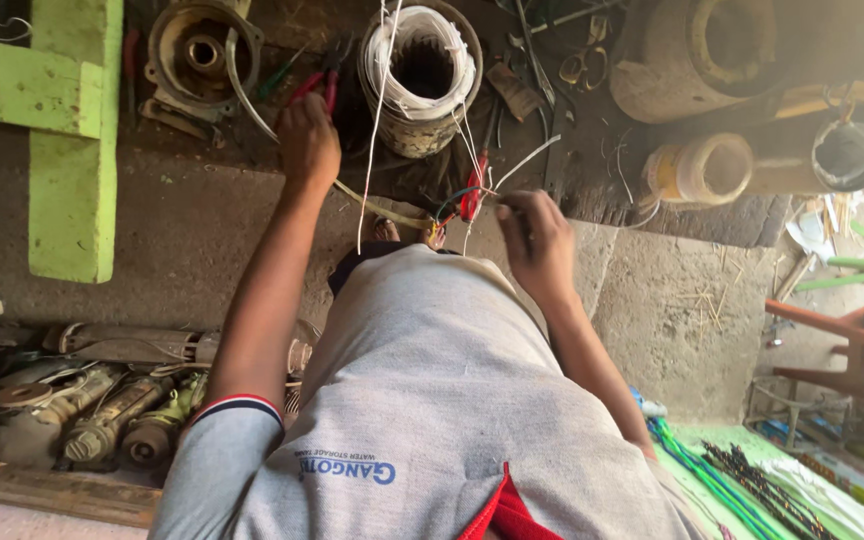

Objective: The person winds white wire around a cylindrical object using both hands. They use pliers to cut the wire and manipulate the ends. The person continues winding the wire around the object, adjusting the wire as needed.

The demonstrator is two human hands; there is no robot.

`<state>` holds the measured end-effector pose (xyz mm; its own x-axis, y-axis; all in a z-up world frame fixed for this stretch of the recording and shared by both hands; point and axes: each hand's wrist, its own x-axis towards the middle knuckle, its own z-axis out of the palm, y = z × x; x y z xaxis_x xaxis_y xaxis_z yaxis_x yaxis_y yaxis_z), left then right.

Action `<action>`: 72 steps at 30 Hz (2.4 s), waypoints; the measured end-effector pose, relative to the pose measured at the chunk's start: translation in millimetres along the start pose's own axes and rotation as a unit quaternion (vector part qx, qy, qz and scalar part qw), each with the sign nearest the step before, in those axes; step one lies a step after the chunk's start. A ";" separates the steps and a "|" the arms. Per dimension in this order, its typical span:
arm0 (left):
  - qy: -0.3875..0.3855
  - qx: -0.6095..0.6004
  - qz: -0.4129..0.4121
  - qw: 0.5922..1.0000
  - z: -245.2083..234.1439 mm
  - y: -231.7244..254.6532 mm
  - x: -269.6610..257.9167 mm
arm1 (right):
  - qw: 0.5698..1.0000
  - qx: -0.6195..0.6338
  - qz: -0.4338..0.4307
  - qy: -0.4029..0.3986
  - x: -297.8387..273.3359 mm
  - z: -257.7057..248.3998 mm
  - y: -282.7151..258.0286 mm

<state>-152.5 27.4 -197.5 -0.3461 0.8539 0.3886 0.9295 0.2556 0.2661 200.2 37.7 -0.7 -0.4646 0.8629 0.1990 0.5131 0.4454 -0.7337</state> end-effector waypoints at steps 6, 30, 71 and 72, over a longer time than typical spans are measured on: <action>-0.014 -0.174 -0.065 0.982 -22.8 4.6 3.4 | 0.997 0.023 -0.005 -0.067 15.8 6.6 -39.0; 0.004 -0.268 -0.069 0.961 -93.3 70.1 10.2 | 0.951 -0.282 0.091 -0.083 118.1 70.7 253.3; 0.029 -0.410 -0.198 0.890 -162.6 209.7 -64.1 | 0.907 0.029 -0.187 -0.376 68.3 -33.6 11.2; 0.012 -0.412 -0.216 0.885 -161.7 208.9 -63.9 | 0.903 0.015 -0.215 -0.371 69.5 -32.6 12.2</action>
<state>43.1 -47.2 -24.1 -0.6587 0.7444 0.1089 0.3033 0.1302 0.9440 197.7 110.9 25.4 -0.9778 0.2093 -0.0131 0.1562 0.6849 -0.7117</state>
